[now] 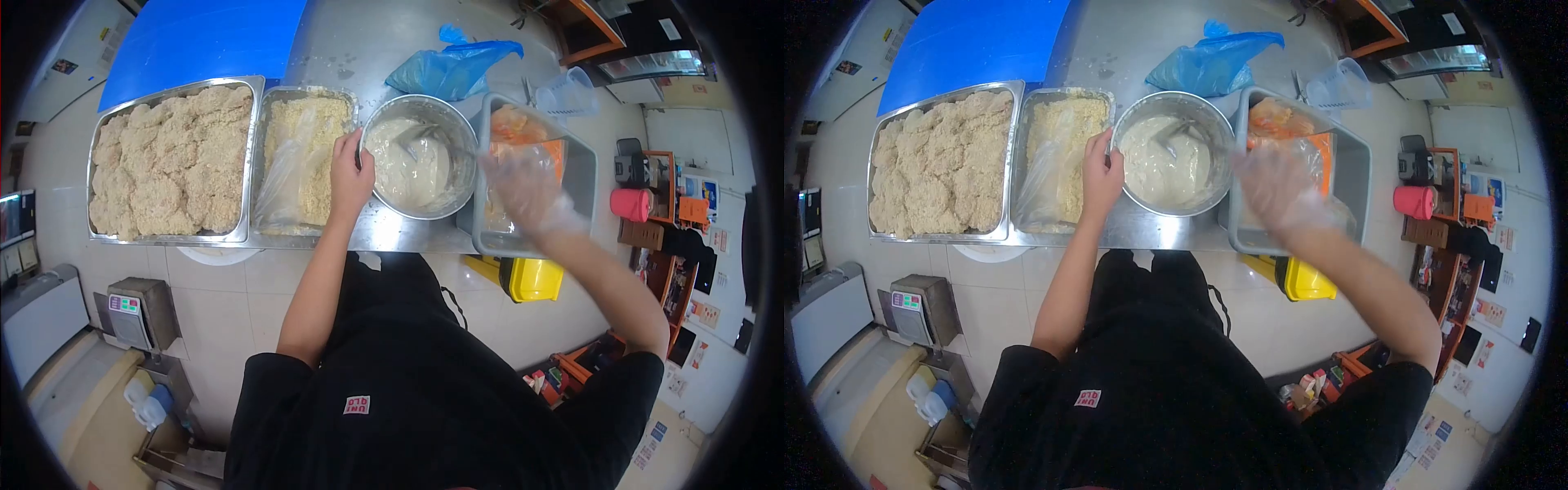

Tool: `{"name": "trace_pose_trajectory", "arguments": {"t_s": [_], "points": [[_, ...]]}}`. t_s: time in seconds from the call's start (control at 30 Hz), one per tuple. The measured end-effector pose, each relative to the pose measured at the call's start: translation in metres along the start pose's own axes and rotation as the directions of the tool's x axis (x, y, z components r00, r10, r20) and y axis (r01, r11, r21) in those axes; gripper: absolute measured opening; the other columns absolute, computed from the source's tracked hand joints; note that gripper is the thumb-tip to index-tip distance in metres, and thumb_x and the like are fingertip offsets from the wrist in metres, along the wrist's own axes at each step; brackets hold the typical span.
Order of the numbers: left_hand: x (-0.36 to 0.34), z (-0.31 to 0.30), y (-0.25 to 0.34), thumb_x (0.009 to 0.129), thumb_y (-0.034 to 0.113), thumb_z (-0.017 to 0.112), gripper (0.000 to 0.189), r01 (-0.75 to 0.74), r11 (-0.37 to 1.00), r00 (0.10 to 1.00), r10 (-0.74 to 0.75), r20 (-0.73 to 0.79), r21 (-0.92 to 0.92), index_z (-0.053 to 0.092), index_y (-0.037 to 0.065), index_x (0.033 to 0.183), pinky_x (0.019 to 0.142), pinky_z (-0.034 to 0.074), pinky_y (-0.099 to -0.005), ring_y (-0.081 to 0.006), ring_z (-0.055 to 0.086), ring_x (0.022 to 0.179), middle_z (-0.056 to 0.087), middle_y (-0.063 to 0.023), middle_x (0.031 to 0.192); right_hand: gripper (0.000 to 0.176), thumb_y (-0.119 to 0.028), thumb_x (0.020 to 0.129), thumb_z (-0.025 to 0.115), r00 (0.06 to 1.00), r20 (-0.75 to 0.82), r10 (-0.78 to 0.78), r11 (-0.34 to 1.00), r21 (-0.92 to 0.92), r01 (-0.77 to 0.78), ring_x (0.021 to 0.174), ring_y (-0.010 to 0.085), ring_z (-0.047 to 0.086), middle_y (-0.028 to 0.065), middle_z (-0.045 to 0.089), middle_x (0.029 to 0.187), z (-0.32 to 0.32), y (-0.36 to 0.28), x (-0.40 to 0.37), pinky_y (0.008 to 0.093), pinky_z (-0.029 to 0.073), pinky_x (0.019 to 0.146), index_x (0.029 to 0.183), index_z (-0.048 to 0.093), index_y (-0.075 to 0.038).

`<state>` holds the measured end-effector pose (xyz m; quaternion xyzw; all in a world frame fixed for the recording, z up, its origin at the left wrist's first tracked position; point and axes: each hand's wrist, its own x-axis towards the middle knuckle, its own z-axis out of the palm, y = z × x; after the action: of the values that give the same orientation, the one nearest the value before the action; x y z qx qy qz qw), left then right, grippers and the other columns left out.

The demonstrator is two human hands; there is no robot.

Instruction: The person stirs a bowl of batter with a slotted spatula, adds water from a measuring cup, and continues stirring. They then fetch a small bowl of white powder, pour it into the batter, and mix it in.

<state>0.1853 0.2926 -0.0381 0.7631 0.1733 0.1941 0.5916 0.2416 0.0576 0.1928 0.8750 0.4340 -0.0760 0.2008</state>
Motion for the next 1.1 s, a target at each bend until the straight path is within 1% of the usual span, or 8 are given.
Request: {"name": "trace_pose_trajectory", "arguments": {"t_s": [0.17,0.33,0.5,0.6,0.7,0.8,0.9,1.1], "points": [[-0.002,0.001,0.000,0.091,0.004,0.054,0.039,0.046,0.999,0.999,-0.046,0.001,-0.012,0.058,-0.005,0.129,0.073,0.051,-0.0316,-0.0209,0.061,0.081,0.060,-0.0164,0.118,0.020,-0.006,0.090,0.057,0.911,0.413,0.001,0.984,0.164,-0.076,0.106,0.0331,0.065,0.0182,0.065,0.104,0.024,-0.011,-0.032,0.0458,0.055,0.088,0.108,0.066,-0.003],[-0.004,0.003,-0.031,0.093,0.002,0.052,0.041,-0.091,0.995,0.996,0.092,-0.016,0.051,0.057,-0.004,0.132,0.076,0.051,-0.0300,-0.0229,0.061,0.100,0.058,-0.0184,0.122,0.032,-0.013,0.091,0.061,0.939,0.332,-0.091,0.891,0.448,-0.072,0.122,0.0318,0.057,0.0145,0.065,0.124,0.054,0.021,-0.030,0.0425,0.046,0.105,0.122,0.068,-0.012],[-0.011,-0.003,-0.008,0.096,0.001,0.047,0.044,0.030,1.000,0.999,-0.030,0.016,0.004,0.051,0.000,0.140,0.085,0.052,-0.0292,-0.0222,0.058,0.115,0.052,-0.0149,0.134,0.035,-0.029,0.102,0.053,0.967,-0.181,0.177,0.758,0.652,-0.017,0.106,0.0332,0.065,0.0175,0.067,0.120,0.054,0.132,-0.067,0.0427,0.050,0.097,0.131,0.064,-0.012],[-0.011,-0.007,-0.018,0.098,0.002,0.047,0.043,0.116,0.993,0.993,-0.116,0.033,-0.004,0.051,-0.001,0.142,0.089,0.050,-0.0288,-0.0207,0.055,0.120,0.052,-0.0138,0.138,0.046,-0.040,0.102,0.056,0.590,0.062,0.805,0.205,0.904,-0.375,0.097,0.0237,0.068,0.0127,0.070,0.111,0.134,0.268,-0.076,0.0373,0.053,0.089,0.127,0.064,-0.003],[-0.012,-0.010,-0.024,0.099,0.003,0.047,0.043,0.106,0.992,0.994,-0.107,0.015,0.073,0.051,-0.001,0.142,0.094,0.047,-0.0287,-0.0198,0.054,0.122,0.052,-0.0133,0.139,0.059,-0.054,0.094,0.064,0.300,0.452,0.840,-0.180,0.754,-0.632,0.079,0.0165,0.067,0.0108,0.070,0.090,0.250,0.410,-0.068,0.0266,0.053,0.071,0.114,0.066,0.002],[-0.011,-0.010,-0.024,0.100,0.003,0.047,0.042,0.110,0.990,0.994,-0.111,0.006,0.089,0.051,-0.001,0.142,0.097,0.044,-0.0283,-0.0201,0.054,0.122,0.053,-0.0137,0.139,0.051,-0.051,0.093,0.063,0.575,0.721,0.387,-0.611,0.667,-0.426,0.065,0.0136,0.062,0.0090,0.064,0.077,0.287,0.436,-0.026,0.0223,0.048,0.057,0.100,0.065,0.000],[-0.011,-0.008,-0.022,0.100,0.003,0.047,0.042,0.047,0.988,0.999,-0.045,-0.011,0.147,0.051,-0.001,0.141,0.094,0.045,-0.0272,-0.0183,0.055,0.118,0.053,-0.0126,0.137,0.038,-0.039,0.096,0.058,0.656,0.502,0.563,-0.606,0.791,-0.085,0.057,0.0143,0.058,0.0097,0.061,0.074,0.332,0.408,0.011,0.0249,0.046,0.048,0.094,0.062,0.000],[-0.011,-0.010,-0.019,0.100,0.004,0.049,0.040,0.161,0.977,0.987,-0.162,-0.005,0.142,0.052,-0.001,0.140,0.084,0.047,-0.0248,-0.0142,0.056,0.109,0.054,-0.0105,0.133,0.031,-0.020,0.097,0.049,0.539,0.519,0.663,-0.481,0.848,-0.225,0.054,0.0155,0.057,0.0090,0.060,0.075,0.245,0.374,0.031,0.0283,0.050,0.047,0.119,0.055,0.002]]}}
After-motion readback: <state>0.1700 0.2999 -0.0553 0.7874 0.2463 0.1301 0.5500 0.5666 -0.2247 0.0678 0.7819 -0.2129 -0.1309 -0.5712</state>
